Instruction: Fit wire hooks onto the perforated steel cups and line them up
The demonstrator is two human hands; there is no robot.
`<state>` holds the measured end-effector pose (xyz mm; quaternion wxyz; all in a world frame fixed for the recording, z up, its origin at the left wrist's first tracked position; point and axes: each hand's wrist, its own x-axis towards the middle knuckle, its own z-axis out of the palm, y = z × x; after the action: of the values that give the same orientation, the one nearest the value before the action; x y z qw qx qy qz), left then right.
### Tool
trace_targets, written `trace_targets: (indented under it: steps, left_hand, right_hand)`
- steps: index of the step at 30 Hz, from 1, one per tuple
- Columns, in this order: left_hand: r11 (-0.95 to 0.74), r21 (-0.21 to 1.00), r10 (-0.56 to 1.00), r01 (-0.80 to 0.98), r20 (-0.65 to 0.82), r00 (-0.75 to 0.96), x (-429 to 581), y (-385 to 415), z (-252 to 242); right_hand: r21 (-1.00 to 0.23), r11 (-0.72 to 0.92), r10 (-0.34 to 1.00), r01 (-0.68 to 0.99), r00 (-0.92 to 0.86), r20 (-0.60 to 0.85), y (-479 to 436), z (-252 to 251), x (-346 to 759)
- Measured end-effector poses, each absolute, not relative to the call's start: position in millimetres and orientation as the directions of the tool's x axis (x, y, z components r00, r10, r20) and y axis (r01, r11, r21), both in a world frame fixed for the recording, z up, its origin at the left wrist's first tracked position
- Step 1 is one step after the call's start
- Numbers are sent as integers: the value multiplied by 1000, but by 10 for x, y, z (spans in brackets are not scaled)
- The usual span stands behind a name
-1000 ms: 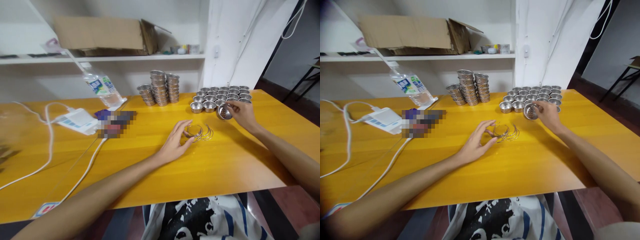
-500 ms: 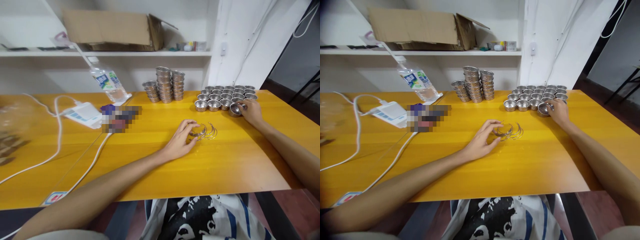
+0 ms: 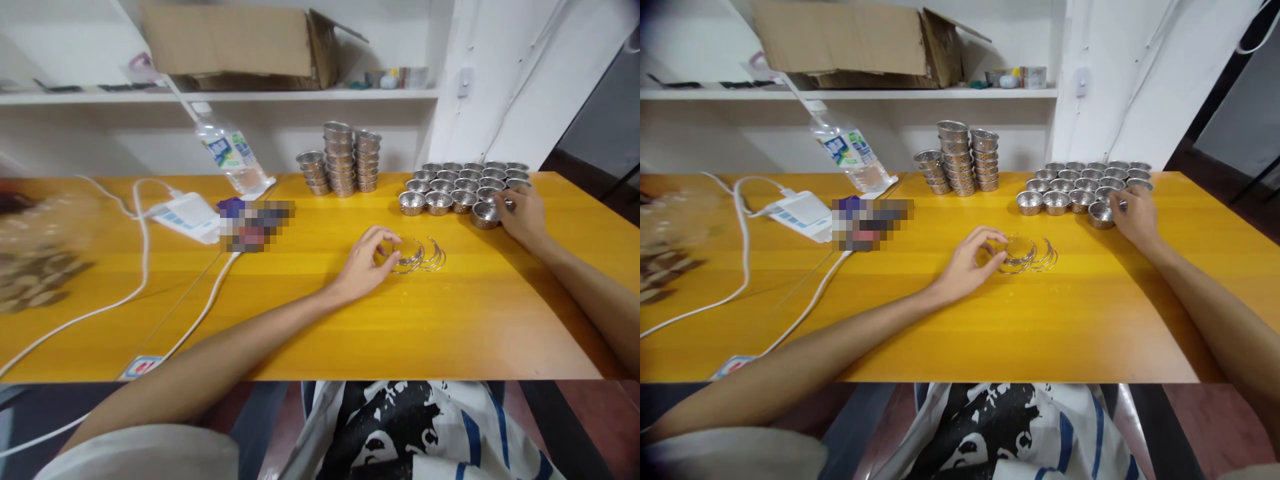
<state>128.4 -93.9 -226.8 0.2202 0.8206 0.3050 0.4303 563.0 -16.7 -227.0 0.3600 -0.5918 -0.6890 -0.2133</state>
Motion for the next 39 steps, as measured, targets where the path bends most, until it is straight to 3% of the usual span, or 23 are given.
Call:
trace_targets:
  steps: [7, 15, 24, 27, 30, 32, 34, 39]
  left_hand:
    - [-425, 876, 902, 226, 391, 181, 1207, -501, -2330]
    - [-373, 927, 899, 51, 347, 267, 1225, -513, -2328]
    - [-429, 885, 881, 179, 367, 298, 1200, -529, -2319]
    - [-537, 763, 842, 360, 458, 284, 1137, -480, -2333]
    - [-616, 556, 772, 557, 565, 290, 967, -332, -2312]
    - [-589, 486, 760, 646, 605, 237, 797, -160, -2258]
    - [-524, 489, 769, 697, 624, 141, 603, 73, -2159]
    - [-376, 467, 757, 800, 652, -25, 200, 829, -1785]
  right_hand:
    - [203, 328, 462, 923, -344, 817, -251, -2312, 5509]
    - [224, 237, 553, 945, -321, 769, -201, -2367, 5467]
    - [94, 492, 477, 865, -359, 802, -583, -2137, 4956]
    - [33, 587, 527, 809, -413, 743, -697, -2100, 4742]
    - [-95, 693, 615, 715, -516, 596, -789, -2124, 4599]
    - [-168, 726, 648, 667, -581, 492, -828, -2172, 4536]
    - [-230, 740, 659, 632, -611, 440, -847, -2231, 4490]
    - [-329, 745, 665, 580, -607, 435, -855, -2340, 4418]
